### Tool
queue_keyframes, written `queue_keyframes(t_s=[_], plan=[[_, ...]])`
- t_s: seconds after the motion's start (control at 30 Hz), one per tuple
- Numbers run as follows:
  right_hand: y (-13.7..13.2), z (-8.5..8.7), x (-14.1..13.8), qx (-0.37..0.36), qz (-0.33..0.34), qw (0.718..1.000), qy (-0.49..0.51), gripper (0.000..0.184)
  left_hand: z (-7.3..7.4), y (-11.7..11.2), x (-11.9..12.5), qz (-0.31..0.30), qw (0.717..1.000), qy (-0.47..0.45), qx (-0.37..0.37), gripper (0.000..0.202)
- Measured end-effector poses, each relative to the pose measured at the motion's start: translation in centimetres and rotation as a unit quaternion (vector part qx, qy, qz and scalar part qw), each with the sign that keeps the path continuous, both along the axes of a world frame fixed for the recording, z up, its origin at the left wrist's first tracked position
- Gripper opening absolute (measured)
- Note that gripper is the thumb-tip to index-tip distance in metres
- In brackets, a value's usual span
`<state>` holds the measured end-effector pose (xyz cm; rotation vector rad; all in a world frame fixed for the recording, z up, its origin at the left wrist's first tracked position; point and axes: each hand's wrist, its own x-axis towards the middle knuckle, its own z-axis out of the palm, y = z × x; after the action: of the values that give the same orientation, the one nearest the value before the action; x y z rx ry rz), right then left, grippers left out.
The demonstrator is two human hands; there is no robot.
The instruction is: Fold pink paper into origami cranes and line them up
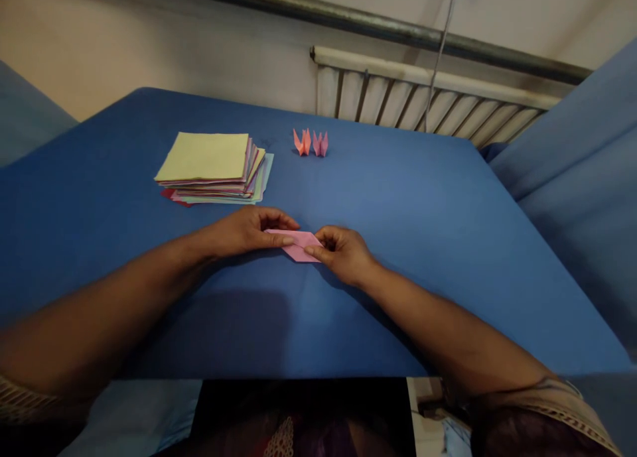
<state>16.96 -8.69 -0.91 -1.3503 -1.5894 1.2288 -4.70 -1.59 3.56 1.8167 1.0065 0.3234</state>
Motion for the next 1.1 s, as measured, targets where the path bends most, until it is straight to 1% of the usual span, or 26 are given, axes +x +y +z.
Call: queue_keyframes(t_s=[0.1, 0.13, 0.27, 0.3, 0.4, 0.5, 0.6, 0.67, 0.73, 0.83, 0.93, 0.97, 1.03, 1.1], plan=[[0.4, 0.4, 0.2, 0.021, -0.023, 0.999, 0.021, 0.026, 0.0, -0.8, 0.6, 0.007, 1.0, 0.019, -0.003, 0.031], [0.4, 0.6, 0.2, 0.015, -0.029, 0.999, 0.032, 0.028, 0.0, -0.9, 0.7, 0.014, 1.0, 0.02, -0.01, 0.03], [0.6, 1.3, 0.0, -0.079, -0.008, 0.993, 0.089, 0.037, -0.2, -1.3, 1.1, 0.05, 0.997, -0.008, -0.057, 0.033], [0.6, 1.3, 0.0, -0.09, -0.006, 0.991, 0.094, 0.038, -0.2, -1.4, 1.2, 0.056, 0.996, -0.013, -0.064, 0.034], [0.6, 1.4, -0.1, -0.075, -0.02, 0.993, 0.085, 0.038, -0.1, -1.7, 1.4, 0.06, 0.996, -0.017, -0.067, 0.035], [0.5, 1.5, 0.0, -0.062, -0.022, 0.996, 0.063, 0.036, -0.1, -1.9, 1.6, 0.063, 0.995, -0.051, -0.063, 0.037], [0.7, 1.5, 0.0, -0.064, -0.019, 0.997, 0.043, 0.036, -0.6, -1.7, 1.8, 0.085, 0.992, -0.072, -0.06, 0.03], [0.9, 1.2, 0.0, -0.067, -0.025, 0.997, 0.033, 0.036, -1.0, -1.4, 1.9, 0.098, 0.992, -0.065, -0.055, 0.024], [1.1, 0.8, 0.1, -0.054, -0.04, 0.998, 0.015, 0.033, -1.2, -1.1, 1.8, 0.099, 0.993, -0.053, -0.045, 0.021], [1.3, 0.3, 0.4, 0.007, -0.068, 0.996, -0.049, 0.027, -1.4, -0.7, 1.6, 0.097, 0.995, -0.025, -0.011, 0.019], [1.2, 0.4, 0.7, 0.05, -0.065, 0.982, -0.17, 0.024, -1.5, -0.4, 1.3, 0.086, 0.996, 0.005, 0.027, 0.018], [1.1, 0.6, 0.8, 0.055, -0.059, 0.971, -0.224, 0.023, -1.6, -0.4, 1.3, 0.08, 0.996, 0.017, 0.045, 0.018], [0.8, 1.1, 0.8, 0.07, -0.049, 0.94, -0.33, 0.023, -1.7, -0.4, 1.3, 0.07, 0.993, 0.048, 0.086, 0.019], [0.4, 1.5, 0.6, 0.115, -0.045, 0.907, -0.403, 0.028, -1.7, -0.4, 1.4, 0.059, 0.986, 0.086, 0.13, 0.021]])
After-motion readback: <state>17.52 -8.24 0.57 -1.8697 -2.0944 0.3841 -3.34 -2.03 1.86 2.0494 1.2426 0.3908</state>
